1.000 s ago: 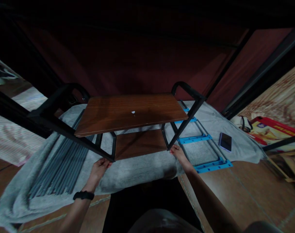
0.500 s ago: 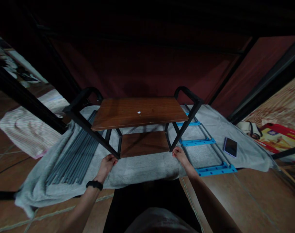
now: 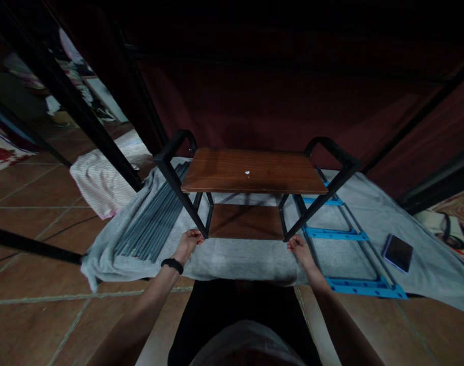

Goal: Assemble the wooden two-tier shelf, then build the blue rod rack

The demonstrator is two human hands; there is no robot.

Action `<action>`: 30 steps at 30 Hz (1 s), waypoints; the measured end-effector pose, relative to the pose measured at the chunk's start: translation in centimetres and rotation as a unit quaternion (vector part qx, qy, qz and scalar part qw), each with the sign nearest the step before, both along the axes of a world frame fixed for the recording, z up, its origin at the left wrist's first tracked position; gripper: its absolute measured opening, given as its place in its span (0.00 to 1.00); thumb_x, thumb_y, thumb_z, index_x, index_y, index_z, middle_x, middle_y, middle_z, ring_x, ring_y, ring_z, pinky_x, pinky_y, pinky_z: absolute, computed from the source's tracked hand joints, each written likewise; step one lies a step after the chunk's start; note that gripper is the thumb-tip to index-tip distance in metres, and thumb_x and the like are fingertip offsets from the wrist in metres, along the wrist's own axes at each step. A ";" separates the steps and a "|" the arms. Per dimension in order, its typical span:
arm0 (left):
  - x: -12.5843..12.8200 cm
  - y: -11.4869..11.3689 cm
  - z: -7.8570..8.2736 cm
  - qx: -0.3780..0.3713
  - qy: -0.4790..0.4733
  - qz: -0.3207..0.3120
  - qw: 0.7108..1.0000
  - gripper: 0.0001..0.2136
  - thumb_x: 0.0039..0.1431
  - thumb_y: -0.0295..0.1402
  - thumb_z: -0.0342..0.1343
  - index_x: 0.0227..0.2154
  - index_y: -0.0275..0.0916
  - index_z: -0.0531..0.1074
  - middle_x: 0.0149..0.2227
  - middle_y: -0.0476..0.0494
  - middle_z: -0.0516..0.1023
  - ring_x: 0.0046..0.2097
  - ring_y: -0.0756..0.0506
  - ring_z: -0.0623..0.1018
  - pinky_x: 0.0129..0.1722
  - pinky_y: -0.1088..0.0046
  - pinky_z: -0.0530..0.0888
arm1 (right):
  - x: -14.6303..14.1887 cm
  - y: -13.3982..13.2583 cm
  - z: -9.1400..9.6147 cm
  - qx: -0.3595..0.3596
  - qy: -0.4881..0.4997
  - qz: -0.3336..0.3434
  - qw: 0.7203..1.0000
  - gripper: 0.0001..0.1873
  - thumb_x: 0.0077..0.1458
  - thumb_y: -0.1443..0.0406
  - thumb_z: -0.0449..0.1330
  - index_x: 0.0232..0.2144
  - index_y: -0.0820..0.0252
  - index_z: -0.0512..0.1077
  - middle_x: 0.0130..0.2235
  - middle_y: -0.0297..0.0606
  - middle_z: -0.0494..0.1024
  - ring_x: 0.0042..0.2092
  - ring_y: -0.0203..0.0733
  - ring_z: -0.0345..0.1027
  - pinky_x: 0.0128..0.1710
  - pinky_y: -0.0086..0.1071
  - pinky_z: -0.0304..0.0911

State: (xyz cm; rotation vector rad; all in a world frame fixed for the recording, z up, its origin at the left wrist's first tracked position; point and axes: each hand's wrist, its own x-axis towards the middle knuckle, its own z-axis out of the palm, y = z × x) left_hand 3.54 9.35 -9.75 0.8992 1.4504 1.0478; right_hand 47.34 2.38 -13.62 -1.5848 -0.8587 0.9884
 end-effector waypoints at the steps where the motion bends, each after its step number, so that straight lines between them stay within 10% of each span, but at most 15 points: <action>1: 0.0 0.0 0.0 -0.001 -0.003 0.000 1.000 0.15 0.31 0.37 0.67 0.23 0.36 0.71 0.21 0.47 0.74 0.25 0.49 0.72 0.29 0.73 0.67 | 0.0 0.0 0.0 0.000 -0.001 -0.001 1.000 0.20 0.43 0.47 0.65 0.26 0.54 0.68 0.23 0.32 0.71 0.27 0.40 0.65 0.27 0.34 0.64; 21: 0.6 -0.3 1.9 -0.019 0.029 0.004 0.999 0.13 0.35 0.38 0.62 0.26 0.37 0.72 0.24 0.47 0.75 0.25 0.49 0.72 0.27 0.72 0.67 | 0.2 0.2 0.2 -0.026 0.024 -0.009 0.999 0.19 0.40 0.47 0.64 0.28 0.53 0.70 0.26 0.34 0.73 0.27 0.41 0.67 0.30 0.38 0.69; 30: -1.4 2.9 8.8 0.100 0.023 0.053 0.993 0.14 0.38 0.39 0.63 0.29 0.38 0.72 0.29 0.45 0.77 0.33 0.45 0.75 0.34 0.69 0.71 | 1.3 0.6 2.7 0.024 0.006 -0.009 1.000 0.18 0.41 0.47 0.65 0.27 0.53 0.74 0.29 0.37 0.76 0.28 0.43 0.68 0.28 0.37 0.67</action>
